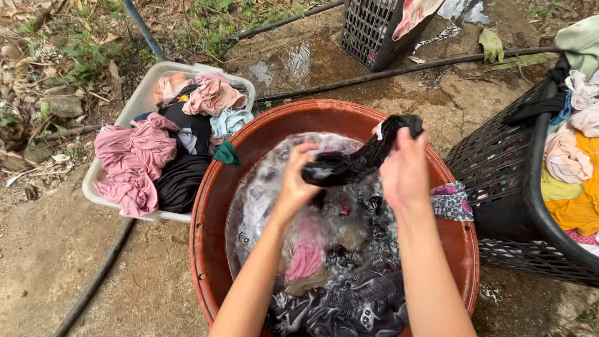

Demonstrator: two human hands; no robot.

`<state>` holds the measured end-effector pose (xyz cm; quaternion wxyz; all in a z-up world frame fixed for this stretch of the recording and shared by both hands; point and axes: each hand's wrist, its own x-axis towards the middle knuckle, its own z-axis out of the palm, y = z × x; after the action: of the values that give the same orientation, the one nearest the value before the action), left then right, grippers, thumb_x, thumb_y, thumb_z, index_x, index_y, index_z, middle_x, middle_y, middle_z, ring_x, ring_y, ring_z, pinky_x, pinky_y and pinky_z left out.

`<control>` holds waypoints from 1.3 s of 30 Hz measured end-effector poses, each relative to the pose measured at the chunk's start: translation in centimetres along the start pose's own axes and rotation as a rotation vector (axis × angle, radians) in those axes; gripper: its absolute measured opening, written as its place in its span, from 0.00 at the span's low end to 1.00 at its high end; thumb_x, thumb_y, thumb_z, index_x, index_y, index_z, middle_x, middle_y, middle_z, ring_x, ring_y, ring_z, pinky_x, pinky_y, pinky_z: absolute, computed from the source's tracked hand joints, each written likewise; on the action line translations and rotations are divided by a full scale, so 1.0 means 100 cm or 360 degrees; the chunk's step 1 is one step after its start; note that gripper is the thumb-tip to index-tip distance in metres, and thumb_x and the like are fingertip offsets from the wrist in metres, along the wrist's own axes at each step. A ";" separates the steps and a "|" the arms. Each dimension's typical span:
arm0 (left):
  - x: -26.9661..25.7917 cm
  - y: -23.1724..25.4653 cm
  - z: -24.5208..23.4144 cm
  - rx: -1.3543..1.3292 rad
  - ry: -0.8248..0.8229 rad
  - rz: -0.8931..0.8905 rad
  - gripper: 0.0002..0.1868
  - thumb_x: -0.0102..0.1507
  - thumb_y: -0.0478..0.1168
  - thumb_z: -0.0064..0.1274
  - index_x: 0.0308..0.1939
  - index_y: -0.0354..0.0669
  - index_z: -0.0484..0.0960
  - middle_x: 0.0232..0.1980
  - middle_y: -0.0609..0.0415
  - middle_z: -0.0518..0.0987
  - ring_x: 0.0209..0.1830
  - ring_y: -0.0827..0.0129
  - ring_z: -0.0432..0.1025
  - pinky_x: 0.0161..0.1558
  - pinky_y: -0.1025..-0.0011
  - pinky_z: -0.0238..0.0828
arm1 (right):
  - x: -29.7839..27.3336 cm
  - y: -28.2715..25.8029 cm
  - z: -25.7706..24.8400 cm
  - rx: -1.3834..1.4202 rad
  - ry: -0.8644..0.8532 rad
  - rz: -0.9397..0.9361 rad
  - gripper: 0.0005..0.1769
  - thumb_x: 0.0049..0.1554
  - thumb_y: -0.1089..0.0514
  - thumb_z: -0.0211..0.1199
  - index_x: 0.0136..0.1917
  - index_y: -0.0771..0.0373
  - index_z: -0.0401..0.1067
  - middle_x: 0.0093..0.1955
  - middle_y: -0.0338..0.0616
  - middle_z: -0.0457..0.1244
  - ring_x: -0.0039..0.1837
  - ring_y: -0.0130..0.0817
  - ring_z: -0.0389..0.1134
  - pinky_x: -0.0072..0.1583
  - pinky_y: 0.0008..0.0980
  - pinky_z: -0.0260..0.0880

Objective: The person washes various pieces of clothing by hand in a tub of soapy water, scrubbing and wringing them before placing them in a nearby basket.

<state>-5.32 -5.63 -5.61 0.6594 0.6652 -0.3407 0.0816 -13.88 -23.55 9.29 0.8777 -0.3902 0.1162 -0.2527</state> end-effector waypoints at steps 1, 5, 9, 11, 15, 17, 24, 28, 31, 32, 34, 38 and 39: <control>0.005 0.021 0.011 -0.0139 0.0022 0.0034 0.26 0.52 0.32 0.64 0.51 0.44 0.70 0.65 0.49 0.75 0.69 0.59 0.70 0.72 0.66 0.66 | 0.002 0.011 -0.009 -0.0089 0.0074 0.0070 0.06 0.61 0.53 0.58 0.50 0.51 0.64 0.51 0.39 0.62 0.51 0.29 0.67 0.54 0.33 0.72; 0.004 0.100 0.062 -0.0209 -0.0124 -0.0147 0.33 0.45 0.33 0.57 0.56 0.41 0.72 0.61 0.48 0.74 0.65 0.57 0.70 0.68 0.64 0.64 | 0.001 0.074 -0.065 0.0257 -0.0141 0.0481 0.07 0.65 0.47 0.57 0.48 0.48 0.65 0.47 0.35 0.61 0.50 0.29 0.65 0.54 0.35 0.70; -0.001 0.118 0.094 0.0309 -0.0113 0.0157 0.23 0.51 0.38 0.61 0.48 0.41 0.71 0.54 0.44 0.78 0.61 0.49 0.73 0.63 0.60 0.64 | -0.009 0.107 -0.118 0.1310 -0.0921 0.0984 0.20 0.76 0.41 0.52 0.44 0.50 0.68 0.46 0.35 0.63 0.54 0.28 0.65 0.60 0.35 0.68; -0.001 0.102 0.093 0.0232 0.0001 -0.0008 0.12 0.60 0.41 0.60 0.44 0.44 0.77 0.48 0.48 0.82 0.53 0.55 0.77 0.57 0.64 0.72 | -0.008 0.123 -0.121 0.0734 -0.0210 0.0800 0.16 0.64 0.41 0.50 0.46 0.51 0.72 0.44 0.34 0.64 0.52 0.27 0.66 0.58 0.34 0.68; 0.003 0.057 0.083 0.0068 0.0342 -0.0633 0.12 0.64 0.45 0.58 0.36 0.38 0.80 0.31 0.47 0.78 0.31 0.65 0.72 0.36 0.68 0.69 | -0.009 0.145 -0.120 0.0200 0.0562 0.0829 0.17 0.61 0.42 0.54 0.51 0.55 0.73 0.48 0.37 0.66 0.55 0.34 0.67 0.60 0.37 0.66; 0.002 0.034 0.075 -0.0026 0.0505 -0.0751 0.14 0.67 0.44 0.56 0.34 0.37 0.78 0.29 0.48 0.75 0.31 0.68 0.65 0.35 0.68 0.66 | -0.012 0.150 -0.121 -0.0458 0.0311 0.0537 0.24 0.65 0.42 0.59 0.58 0.66 0.70 0.53 0.43 0.64 0.58 0.37 0.62 0.61 0.42 0.62; -0.021 -0.030 0.035 0.0235 0.0806 -0.0600 0.14 0.68 0.44 0.54 0.35 0.36 0.78 0.34 0.50 0.76 0.36 0.67 0.68 0.42 0.67 0.66 | -0.002 0.105 -0.111 -0.1117 0.0114 0.0167 0.35 0.66 0.46 0.59 0.74 0.72 0.55 0.73 0.46 0.58 0.75 0.31 0.59 0.74 0.31 0.53; -0.030 -0.068 0.020 0.0543 0.1229 -0.0816 0.16 0.68 0.47 0.55 0.39 0.36 0.73 0.39 0.45 0.74 0.39 0.56 0.70 0.47 0.62 0.68 | 0.007 0.094 -0.123 -0.1195 0.0130 0.0026 0.27 0.66 0.44 0.54 0.64 0.70 0.72 0.66 0.55 0.65 0.66 0.40 0.65 0.69 0.35 0.60; -0.047 -0.072 0.009 0.0977 0.0955 -0.0710 0.12 0.70 0.48 0.51 0.46 0.43 0.79 0.48 0.47 0.77 0.52 0.53 0.70 0.56 0.52 0.62 | -0.002 0.101 -0.141 -0.1898 0.0080 -0.0127 0.23 0.66 0.47 0.57 0.57 0.71 0.74 0.61 0.62 0.66 0.62 0.50 0.67 0.67 0.41 0.64; -0.052 -0.071 0.008 0.0983 0.0683 -0.0757 0.13 0.67 0.49 0.52 0.48 0.46 0.80 0.51 0.47 0.77 0.56 0.53 0.70 0.58 0.51 0.61 | -0.007 0.106 -0.145 -0.2225 -0.0001 -0.0323 0.20 0.63 0.50 0.61 0.57 0.70 0.73 0.62 0.58 0.65 0.65 0.50 0.66 0.69 0.42 0.63; -0.064 -0.069 0.007 0.0985 0.0128 -0.0834 0.18 0.63 0.51 0.53 0.54 0.51 0.81 0.58 0.48 0.77 0.63 0.53 0.69 0.63 0.48 0.60 | -0.018 0.120 -0.152 -0.2462 -0.0087 -0.0386 0.22 0.57 0.55 0.64 0.61 0.69 0.68 0.65 0.56 0.63 0.68 0.52 0.65 0.70 0.44 0.63; -0.088 -0.073 0.016 0.1285 -0.0326 -0.0722 0.43 0.60 0.55 0.59 0.76 0.54 0.59 0.73 0.38 0.63 0.73 0.43 0.57 0.70 0.37 0.42 | -0.031 0.158 -0.172 -0.2432 -0.0345 -0.0056 0.40 0.51 0.61 0.63 0.75 0.64 0.54 0.76 0.65 0.50 0.72 0.62 0.58 0.66 0.49 0.63; -0.092 -0.077 0.023 0.1294 -0.0387 -0.0844 0.46 0.61 0.56 0.59 0.78 0.57 0.53 0.76 0.39 0.60 0.76 0.43 0.55 0.72 0.37 0.40 | -0.032 0.167 -0.182 -0.2513 -0.0473 -0.0020 0.42 0.51 0.61 0.63 0.77 0.61 0.53 0.81 0.67 0.45 0.74 0.65 0.54 0.65 0.50 0.62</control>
<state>-8.71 -5.42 -17.34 0.3002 0.9368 -0.1748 -0.0408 -17.96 -23.72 -15.30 0.3474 -0.9260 0.1402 -0.0463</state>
